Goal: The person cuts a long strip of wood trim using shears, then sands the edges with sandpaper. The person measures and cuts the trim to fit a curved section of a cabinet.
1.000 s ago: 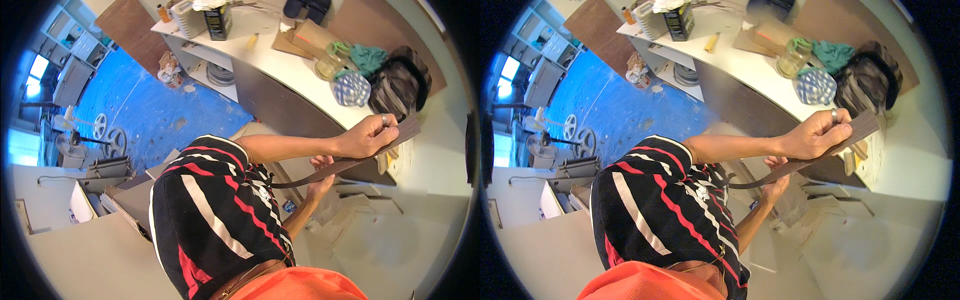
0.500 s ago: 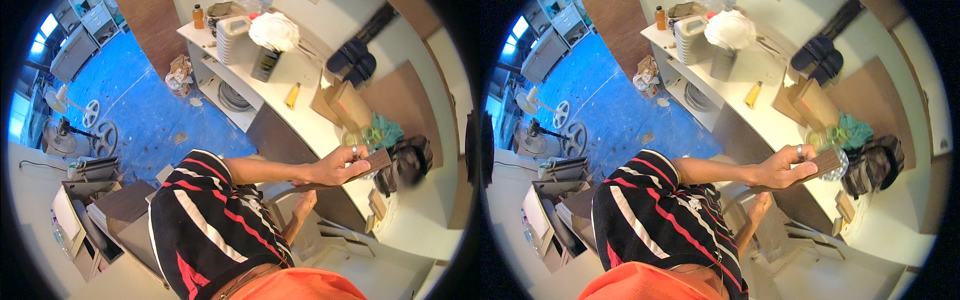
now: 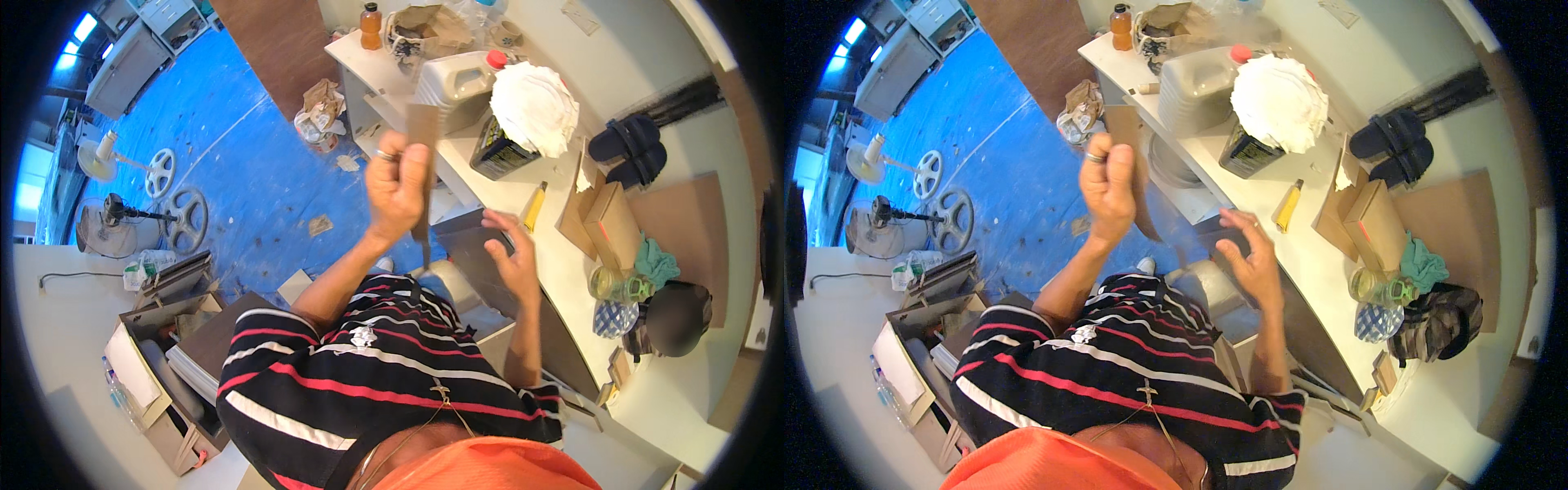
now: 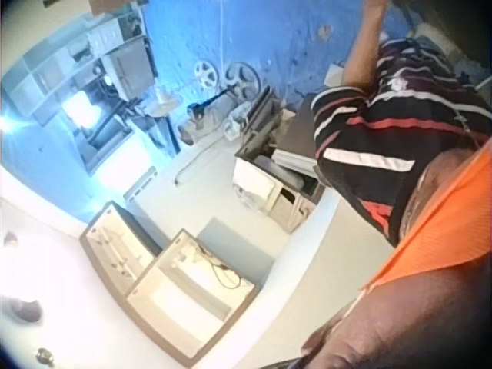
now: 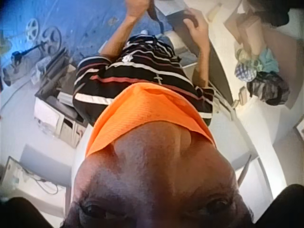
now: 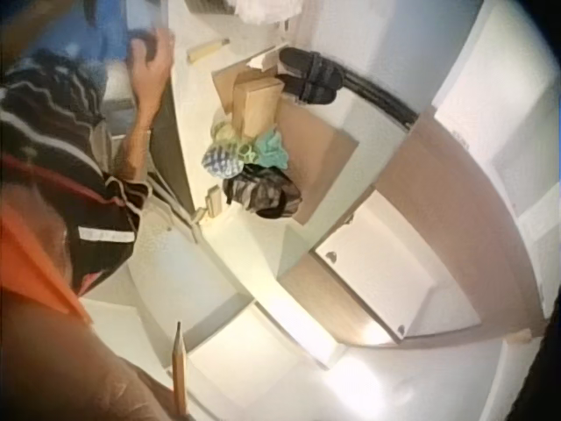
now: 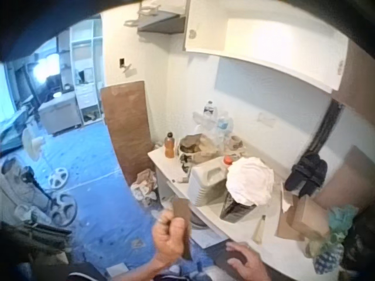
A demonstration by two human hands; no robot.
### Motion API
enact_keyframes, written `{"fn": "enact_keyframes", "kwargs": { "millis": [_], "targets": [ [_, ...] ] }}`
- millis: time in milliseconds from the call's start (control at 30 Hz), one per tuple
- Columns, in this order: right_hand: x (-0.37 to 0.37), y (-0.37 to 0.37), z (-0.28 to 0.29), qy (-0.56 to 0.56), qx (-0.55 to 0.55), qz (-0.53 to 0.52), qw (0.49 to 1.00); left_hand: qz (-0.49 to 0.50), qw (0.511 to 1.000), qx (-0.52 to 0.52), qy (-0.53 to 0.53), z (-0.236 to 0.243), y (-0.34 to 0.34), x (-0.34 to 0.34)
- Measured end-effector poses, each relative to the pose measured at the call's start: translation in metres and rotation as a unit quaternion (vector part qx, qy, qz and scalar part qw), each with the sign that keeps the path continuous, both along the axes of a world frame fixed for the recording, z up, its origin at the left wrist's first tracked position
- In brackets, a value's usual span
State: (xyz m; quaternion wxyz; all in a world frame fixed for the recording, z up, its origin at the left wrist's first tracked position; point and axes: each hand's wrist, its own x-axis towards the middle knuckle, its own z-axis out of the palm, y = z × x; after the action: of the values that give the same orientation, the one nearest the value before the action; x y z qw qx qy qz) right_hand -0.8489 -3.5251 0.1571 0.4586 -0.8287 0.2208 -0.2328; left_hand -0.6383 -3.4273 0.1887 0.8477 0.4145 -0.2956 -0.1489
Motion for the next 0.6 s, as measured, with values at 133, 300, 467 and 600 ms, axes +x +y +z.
{"fn": "enact_keyframes", "kwargs": {
  "millis": [133,300,467,600],
  "targets": [
    [0.039,-0.047,0.061,0.035,-0.111,0.108,0.987,0.098,0.994,0.025,-0.033,-0.017,0.002,0.055],
    [0.099,-0.111,0.118,0.072,-0.213,0.190,0.956,0.166,0.984,0.056,-0.031,-0.030,-0.010,0.093],
    [0.180,-0.195,0.142,0.141,-0.215,0.225,0.940,0.230,0.971,0.070,-0.009,-0.039,-0.022,0.127],
    [0.259,-0.267,0.124,0.184,-0.331,0.245,0.893,0.266,0.960,0.071,-0.039,-0.052,-0.028,0.166]
  ]
}}
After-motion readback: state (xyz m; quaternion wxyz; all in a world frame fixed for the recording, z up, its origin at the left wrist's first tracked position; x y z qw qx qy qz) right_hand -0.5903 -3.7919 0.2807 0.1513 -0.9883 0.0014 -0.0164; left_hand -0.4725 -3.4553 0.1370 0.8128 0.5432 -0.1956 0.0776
